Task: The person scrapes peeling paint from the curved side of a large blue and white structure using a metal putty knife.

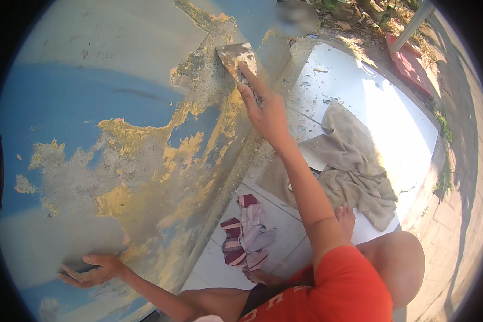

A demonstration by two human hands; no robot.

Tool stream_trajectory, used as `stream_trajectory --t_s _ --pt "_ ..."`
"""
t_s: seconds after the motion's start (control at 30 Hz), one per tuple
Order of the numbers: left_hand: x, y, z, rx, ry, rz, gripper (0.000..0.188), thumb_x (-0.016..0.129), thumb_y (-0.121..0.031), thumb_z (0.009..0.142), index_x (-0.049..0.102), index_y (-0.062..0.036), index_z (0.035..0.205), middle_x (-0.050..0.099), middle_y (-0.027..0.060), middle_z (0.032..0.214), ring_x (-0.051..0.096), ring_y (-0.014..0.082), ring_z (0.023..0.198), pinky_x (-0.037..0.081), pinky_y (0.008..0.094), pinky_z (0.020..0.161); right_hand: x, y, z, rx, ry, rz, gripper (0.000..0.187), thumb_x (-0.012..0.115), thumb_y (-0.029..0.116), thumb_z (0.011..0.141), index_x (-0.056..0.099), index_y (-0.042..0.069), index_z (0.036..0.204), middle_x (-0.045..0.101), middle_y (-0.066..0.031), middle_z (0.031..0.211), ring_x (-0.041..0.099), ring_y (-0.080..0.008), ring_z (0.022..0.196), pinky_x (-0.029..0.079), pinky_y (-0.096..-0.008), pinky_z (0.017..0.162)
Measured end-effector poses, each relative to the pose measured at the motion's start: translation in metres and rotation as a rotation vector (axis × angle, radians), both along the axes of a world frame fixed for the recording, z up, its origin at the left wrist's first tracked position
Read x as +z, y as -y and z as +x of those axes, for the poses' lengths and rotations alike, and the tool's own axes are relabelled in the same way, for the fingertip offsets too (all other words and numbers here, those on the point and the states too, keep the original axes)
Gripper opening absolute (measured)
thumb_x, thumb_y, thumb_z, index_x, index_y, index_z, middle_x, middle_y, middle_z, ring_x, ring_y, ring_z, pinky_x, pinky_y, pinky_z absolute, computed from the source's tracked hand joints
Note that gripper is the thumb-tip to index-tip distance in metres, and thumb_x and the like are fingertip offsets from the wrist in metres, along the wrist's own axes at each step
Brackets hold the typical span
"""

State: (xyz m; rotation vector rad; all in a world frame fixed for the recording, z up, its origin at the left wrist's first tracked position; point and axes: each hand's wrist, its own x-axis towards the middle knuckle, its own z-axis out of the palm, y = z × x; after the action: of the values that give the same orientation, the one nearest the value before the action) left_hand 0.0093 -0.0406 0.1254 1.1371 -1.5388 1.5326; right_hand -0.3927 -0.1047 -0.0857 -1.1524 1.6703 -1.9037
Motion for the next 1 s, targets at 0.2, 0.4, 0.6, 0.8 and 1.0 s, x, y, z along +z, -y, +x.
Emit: stream_trajectory --t_s 0.2,0.4,0.6,0.8,1.0 --pt "0.0 0.001 -0.007 0.018 0.015 -0.01 0.058 0.044 -0.047 0.102 0.048 -0.0028 0.14 0.035 0.017 0.151 0.031 0.0302 0.141 0.036 0.0513 0.107 -0.012 -0.012 0.013 0.026 0.018 -0.019 0.043 0.06 0.022 0.1 0.056 0.013 0.141 0.069 -0.0191 0.12 0.069 -0.023 0.104 0.05 -0.0339 0.09" --pt "0.0 0.0 -0.001 -0.005 -0.005 0.005 0.058 0.045 -0.046 0.102 0.049 -0.002 0.14 0.036 0.017 0.151 0.031 0.0296 0.141 0.036 0.0513 0.108 0.002 -0.027 0.022 0.084 0.072 0.081 0.043 0.059 0.02 0.1 0.055 0.015 0.142 0.066 -0.0186 0.126 0.065 -0.0251 0.116 0.049 -0.0346 0.095" --pt "0.0 -0.002 -0.005 -0.009 0.016 0.004 0.057 0.047 -0.044 0.102 0.049 -0.001 0.139 0.035 0.0158 0.151 0.03 0.0301 0.142 0.034 0.0514 0.11 -0.004 -0.027 0.031 0.024 0.015 0.028 0.041 0.059 0.024 0.1 0.056 0.018 0.141 0.067 -0.0171 0.126 0.066 -0.0258 0.114 0.049 -0.0337 0.094" --pt "0.002 -0.001 -0.003 -0.014 -0.007 0.019 0.058 0.047 -0.044 0.101 0.048 -0.0002 0.139 0.035 0.0147 0.151 0.027 0.0305 0.144 0.032 0.0519 0.111 -0.001 -0.028 0.028 0.064 0.041 0.076 0.044 0.06 0.026 0.099 0.055 0.017 0.142 0.066 -0.0201 0.124 0.068 -0.0255 0.111 0.049 -0.0335 0.093" --pt "0.002 0.0 -0.004 -0.001 -0.004 0.014 0.059 0.047 -0.045 0.101 0.049 -0.001 0.139 0.035 0.0146 0.151 0.028 0.0308 0.143 0.033 0.0525 0.111 0.006 -0.023 0.024 0.051 0.038 0.048 0.044 0.06 0.024 0.099 0.055 0.016 0.142 0.066 -0.0206 0.124 0.067 -0.0297 0.113 0.049 -0.0347 0.093"
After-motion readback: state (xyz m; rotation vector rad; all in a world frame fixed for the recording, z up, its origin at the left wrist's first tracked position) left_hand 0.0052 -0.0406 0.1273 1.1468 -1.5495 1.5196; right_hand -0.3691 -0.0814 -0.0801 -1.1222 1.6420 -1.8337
